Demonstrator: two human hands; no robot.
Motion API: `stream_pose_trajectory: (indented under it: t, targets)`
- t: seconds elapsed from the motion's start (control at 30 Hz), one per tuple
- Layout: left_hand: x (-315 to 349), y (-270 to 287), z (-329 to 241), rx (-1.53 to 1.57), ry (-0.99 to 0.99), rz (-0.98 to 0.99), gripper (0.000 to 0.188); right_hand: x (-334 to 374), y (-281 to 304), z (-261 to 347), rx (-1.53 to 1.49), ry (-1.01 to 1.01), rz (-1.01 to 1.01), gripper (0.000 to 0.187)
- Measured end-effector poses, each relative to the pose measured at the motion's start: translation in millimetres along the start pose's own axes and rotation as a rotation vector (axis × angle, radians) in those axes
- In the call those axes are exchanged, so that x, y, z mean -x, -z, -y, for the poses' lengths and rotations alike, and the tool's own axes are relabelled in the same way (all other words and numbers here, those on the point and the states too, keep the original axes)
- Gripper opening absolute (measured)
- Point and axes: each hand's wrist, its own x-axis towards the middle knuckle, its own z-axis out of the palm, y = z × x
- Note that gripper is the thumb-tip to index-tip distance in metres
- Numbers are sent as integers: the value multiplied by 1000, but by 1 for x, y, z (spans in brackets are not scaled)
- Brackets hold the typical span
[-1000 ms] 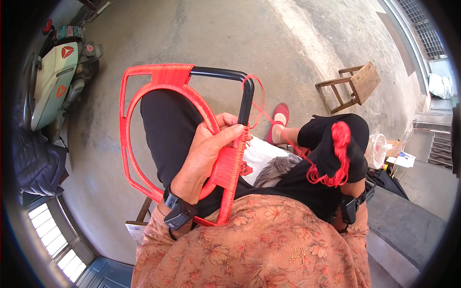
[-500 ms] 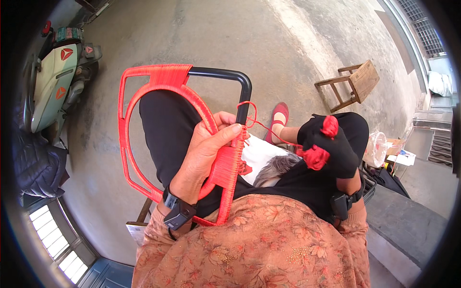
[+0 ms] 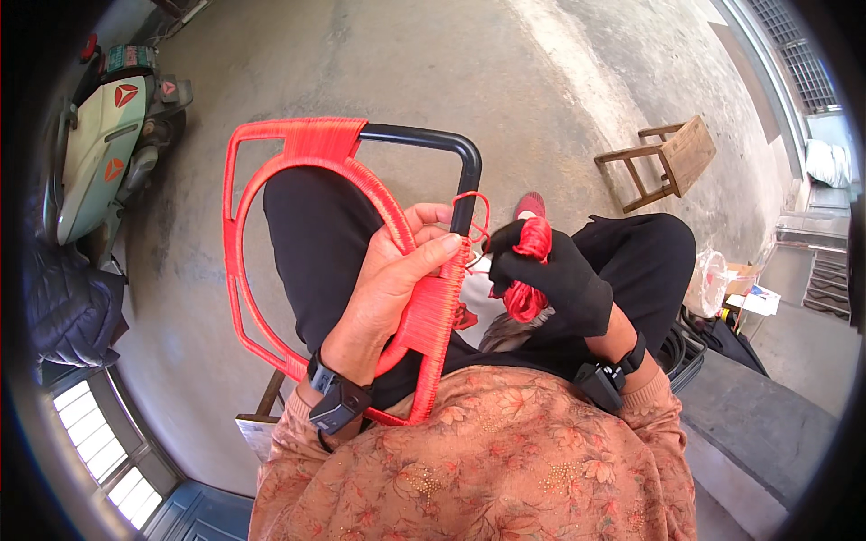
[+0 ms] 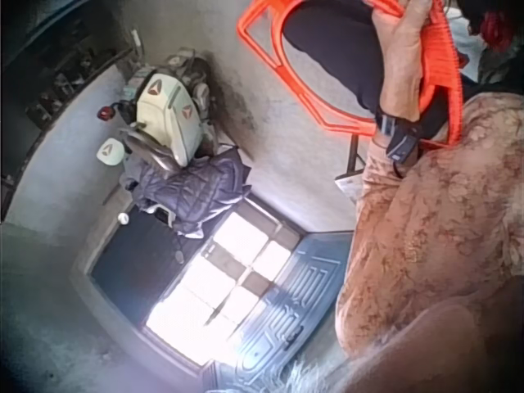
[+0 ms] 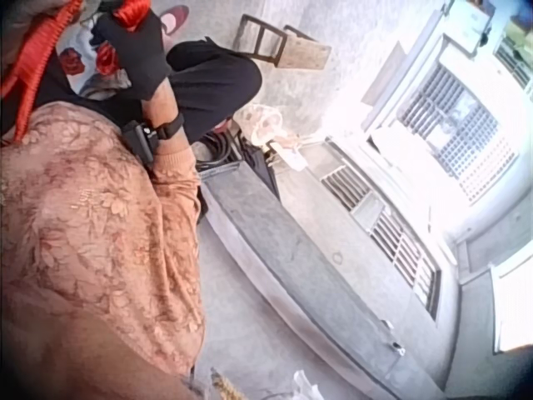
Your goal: Weaving a red cord around a chair frame to create the seat or backrest.
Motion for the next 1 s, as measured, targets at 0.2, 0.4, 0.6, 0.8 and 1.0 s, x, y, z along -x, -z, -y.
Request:
stream_pose_trajectory:
  t: [0.2, 0.4, 0.6, 0.8, 1.0]
  targets:
    - [1, 0, -1, -14, 5, 8, 28, 12, 6, -3, 159, -27, -3, 19]
    - [0, 0, -1, -19, 21, 12, 28, 4, 8, 0, -86, 98, -232, 29]
    - [1, -2, -1, -10, 4, 16, 26, -3, -3, 3, -119, 21, -54, 36]
    - [1, -1, -2, 3, 5, 40, 25, -5, -11, -4, -29, -69, -32, 24]
    - [1, 0, -2, -5, 9, 38, 26, -3, -7, -7, -33, -76, -62, 23]
